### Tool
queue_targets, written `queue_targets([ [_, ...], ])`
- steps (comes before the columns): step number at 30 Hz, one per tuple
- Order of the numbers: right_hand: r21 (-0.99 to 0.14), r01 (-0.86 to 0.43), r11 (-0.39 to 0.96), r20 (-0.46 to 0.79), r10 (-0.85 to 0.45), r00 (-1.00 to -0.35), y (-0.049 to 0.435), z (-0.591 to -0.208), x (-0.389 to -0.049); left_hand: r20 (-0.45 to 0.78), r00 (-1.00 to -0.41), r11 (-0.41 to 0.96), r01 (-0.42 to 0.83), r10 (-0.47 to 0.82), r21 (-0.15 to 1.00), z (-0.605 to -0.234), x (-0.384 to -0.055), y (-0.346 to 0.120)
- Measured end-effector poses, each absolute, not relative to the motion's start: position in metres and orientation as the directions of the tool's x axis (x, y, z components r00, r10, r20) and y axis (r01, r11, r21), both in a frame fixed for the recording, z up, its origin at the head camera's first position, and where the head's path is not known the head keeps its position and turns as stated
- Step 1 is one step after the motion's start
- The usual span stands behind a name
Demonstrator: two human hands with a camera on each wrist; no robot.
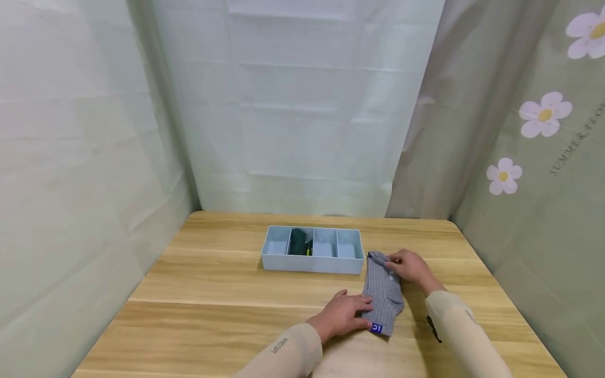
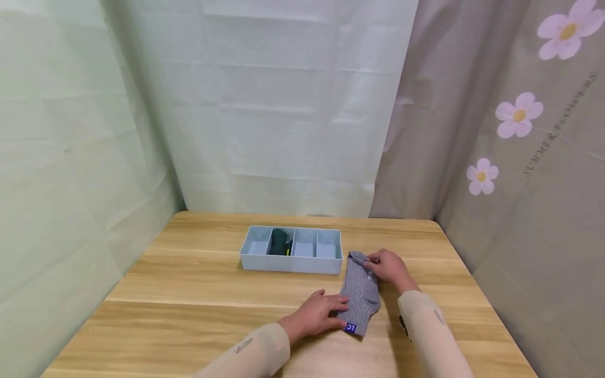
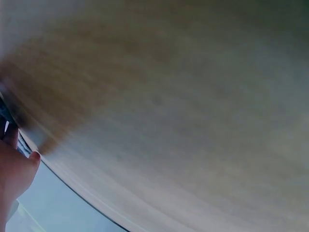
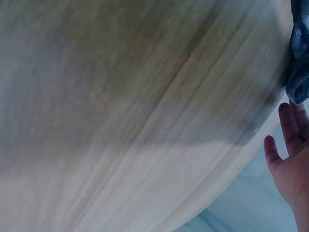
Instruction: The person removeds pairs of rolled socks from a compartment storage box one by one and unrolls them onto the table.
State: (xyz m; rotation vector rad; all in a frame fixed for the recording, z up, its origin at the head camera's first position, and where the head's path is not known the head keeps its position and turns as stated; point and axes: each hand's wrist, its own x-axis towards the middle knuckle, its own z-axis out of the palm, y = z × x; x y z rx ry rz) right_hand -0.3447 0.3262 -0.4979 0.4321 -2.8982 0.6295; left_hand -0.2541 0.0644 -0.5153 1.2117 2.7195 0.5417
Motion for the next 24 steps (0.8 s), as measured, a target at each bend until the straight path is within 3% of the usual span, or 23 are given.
queue_targets([
  [4, -0.384, -0.318, 0.867, 0.190, -0.263, -0.946, 0.327, -0.501, -0.346, 0.032, -0.674, 0.618, 0.695, 0.738, 0.367, -0.515, -0.253, 0.064],
  [11, -0.447, -0.261, 0.856, 0.266, -0.151, -0.952, 0.326, -0.504, -0.350, 0.031, -0.666, 0.610, 0.700, 0.746, 0.371, -0.516, -0.251, 0.066],
  [24, -0.432, -0.305, 0.849, 0.266, -0.204, -0.942, 0.327, -0.502, -0.360, 0.026, -0.678, 0.623, 0.688, 0.734, 0.372, -0.514, -0.254, 0.064],
])
